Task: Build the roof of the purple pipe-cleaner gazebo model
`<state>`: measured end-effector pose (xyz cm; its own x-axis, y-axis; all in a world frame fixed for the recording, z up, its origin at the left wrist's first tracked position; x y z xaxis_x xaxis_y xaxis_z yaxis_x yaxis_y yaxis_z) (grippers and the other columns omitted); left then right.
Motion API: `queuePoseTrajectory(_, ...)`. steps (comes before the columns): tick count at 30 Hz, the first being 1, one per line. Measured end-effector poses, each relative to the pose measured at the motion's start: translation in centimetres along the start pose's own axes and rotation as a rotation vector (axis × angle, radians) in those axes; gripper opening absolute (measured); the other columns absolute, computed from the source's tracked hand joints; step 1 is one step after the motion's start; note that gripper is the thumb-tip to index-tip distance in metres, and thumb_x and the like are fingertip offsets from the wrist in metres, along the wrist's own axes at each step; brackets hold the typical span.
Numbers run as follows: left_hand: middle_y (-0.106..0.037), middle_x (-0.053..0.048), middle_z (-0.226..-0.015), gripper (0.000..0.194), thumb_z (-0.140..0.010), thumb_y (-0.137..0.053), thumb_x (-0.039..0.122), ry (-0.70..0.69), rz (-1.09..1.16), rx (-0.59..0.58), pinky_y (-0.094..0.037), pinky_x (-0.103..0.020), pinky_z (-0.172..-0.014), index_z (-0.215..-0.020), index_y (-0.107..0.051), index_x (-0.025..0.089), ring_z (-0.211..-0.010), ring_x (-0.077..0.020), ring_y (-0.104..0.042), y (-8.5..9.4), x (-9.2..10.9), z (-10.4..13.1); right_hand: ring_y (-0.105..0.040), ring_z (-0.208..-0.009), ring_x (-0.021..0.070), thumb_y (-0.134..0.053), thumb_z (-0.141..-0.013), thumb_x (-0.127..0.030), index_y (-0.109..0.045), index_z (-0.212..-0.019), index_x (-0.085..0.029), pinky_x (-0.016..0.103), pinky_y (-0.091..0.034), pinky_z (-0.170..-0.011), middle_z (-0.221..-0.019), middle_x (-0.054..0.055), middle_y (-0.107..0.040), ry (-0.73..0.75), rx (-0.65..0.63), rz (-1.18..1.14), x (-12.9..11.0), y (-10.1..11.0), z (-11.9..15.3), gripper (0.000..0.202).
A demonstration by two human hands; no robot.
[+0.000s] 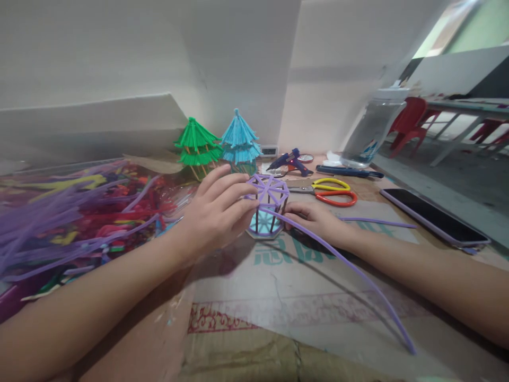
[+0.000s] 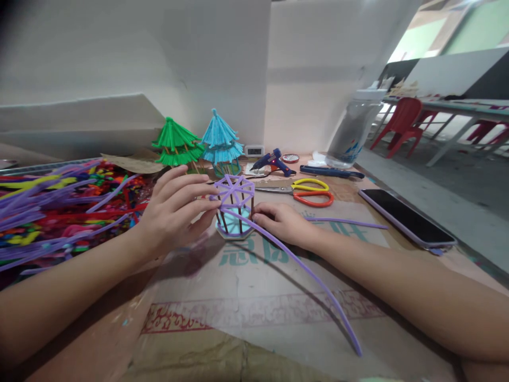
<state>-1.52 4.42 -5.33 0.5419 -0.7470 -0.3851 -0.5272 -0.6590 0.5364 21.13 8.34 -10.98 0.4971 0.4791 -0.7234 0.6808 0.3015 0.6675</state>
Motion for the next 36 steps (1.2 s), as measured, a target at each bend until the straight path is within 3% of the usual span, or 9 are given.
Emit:
queuePoseTrajectory(9,-0.078,-0.001,-0.105,0.01,-0.088,-0.073,0.016,0.126,0.137,0.02,-0.046,-0.052,-0.115,-0.09,-0.069,0.025,-0.114,-0.0218,-0.069,-0.3,-0.8,-0.8,-0.057,-0.072,0.0168,-0.052,-0.099,-0.045,-0.064,-0.08,-0.019,0.03,-0.043,-0.067,-0.078,0.003,-0.064,0.004,-0.01,0.006,-0.1,0.1,0.0,0.035)
queuePoseTrajectory(19,-0.078,-0.001,-0.112,0.008,-0.093,-0.072,0.024,0.021,0.04,-0.017,-0.042,-0.05,-0.121,-0.1,-0.068,0.025,-0.119,-0.0209,-0.067,0.1,-0.4,-0.5,-0.057,-0.072,0.0167,-0.053,-0.099,-0.046,-0.066,-0.082,-0.019,0.029,-0.043,-0.067,-0.077,0.002,-0.064,0.016,-0.002,-0.012,0.0,0.0,-0.1,0.034)
queuePoseTrajectory(25,-0.078,-0.002,-0.11,0.008,-0.092,-0.073,0.024,0.062,0.071,-0.003,-0.043,-0.051,-0.119,-0.095,-0.066,0.024,-0.118,-0.0221,-0.067,-0.1,-0.5,-0.5,-0.058,-0.074,0.0173,-0.052,-0.099,-0.045,-0.064,-0.079,-0.019,0.03,-0.044,-0.068,-0.078,0.003,-0.065,0.017,-0.016,-0.001,0.1,-0.1,0.1,0.035)
queuePoseTrajectory(28,-0.077,-0.002,-0.111,0.011,-0.092,-0.073,0.024,0.068,0.095,-0.014,-0.042,-0.052,-0.119,-0.098,-0.065,0.025,-0.118,-0.0229,-0.067,-0.3,-0.6,-0.5,-0.061,-0.077,0.0188,-0.053,-0.098,-0.043,-0.066,-0.086,-0.019,0.032,-0.047,-0.071,-0.082,0.004,-0.068,0.004,-0.002,-0.007,0.1,-0.1,0.1,0.03)
queuePoseTrajectory(30,-0.074,-0.005,-0.118,0.023,-0.091,-0.076,0.03,0.097,0.146,-0.016,-0.043,-0.053,-0.119,-0.111,-0.063,0.026,-0.12,-0.0244,-0.065,-0.6,-0.7,-0.2,-0.065,-0.082,0.0204,-0.054,-0.096,-0.04,-0.067,-0.096,-0.019,0.034,-0.05,-0.076,-0.089,0.005,-0.071,-0.013,0.066,-0.012,-0.1,0.7,-0.1,0.024)
queuePoseTrajectory(32,-0.067,-0.011,-0.132,0.05,-0.088,-0.079,0.041,0.18,0.24,0.003,-0.045,-0.054,-0.117,-0.13,-0.056,0.025,-0.127,-0.0278,-0.062,-1.3,-1.1,0.6,-0.067,-0.086,0.022,-0.056,-0.094,-0.038,-0.066,-0.103,-0.02,0.036,-0.052,-0.08,-0.094,0.007,-0.072,-0.033,0.172,0.015,-0.3,2.4,-0.3,0.023)
queuePoseTrajectory(34,-0.054,-0.018,-0.148,0.079,-0.083,-0.081,0.053,0.309,0.356,0.021,-0.046,-0.057,-0.115,-0.147,-0.043,0.025,-0.138,-0.0334,-0.053,-2.6,-1.6,1.8,-0.068,-0.086,0.0235,-0.059,-0.091,-0.04,-0.066,-0.103,-0.02,0.038,-0.053,-0.08,-0.094,0.008,-0.073,-0.052,0.251,0.091,-0.6,4.8,-0.4,0.024)
queuePoseTrajectory(36,-0.038,-0.022,-0.161,0.104,-0.078,-0.081,0.063,0.466,0.469,-0.038,-0.043,-0.062,-0.116,-0.159,-0.026,0.027,-0.146,-0.0389,-0.046,-4.4,-1.9,3.3,-0.068,-0.088,0.0253,-0.063,-0.088,-0.045,-0.068,-0.102,-0.021,0.039,-0.053,-0.079,-0.097,0.009,-0.074,-0.063,0.262,0.19,-0.8,7.2,-0.5,0.028)
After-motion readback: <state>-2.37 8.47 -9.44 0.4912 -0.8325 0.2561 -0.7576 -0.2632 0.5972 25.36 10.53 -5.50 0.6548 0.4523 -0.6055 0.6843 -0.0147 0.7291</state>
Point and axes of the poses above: each hand's wrist, its own z-axis away from the middle knuckle, its own y-axis out of the back of the hand, x = y × z, the point moved 4 cm from there along -z, towards the middle knuckle
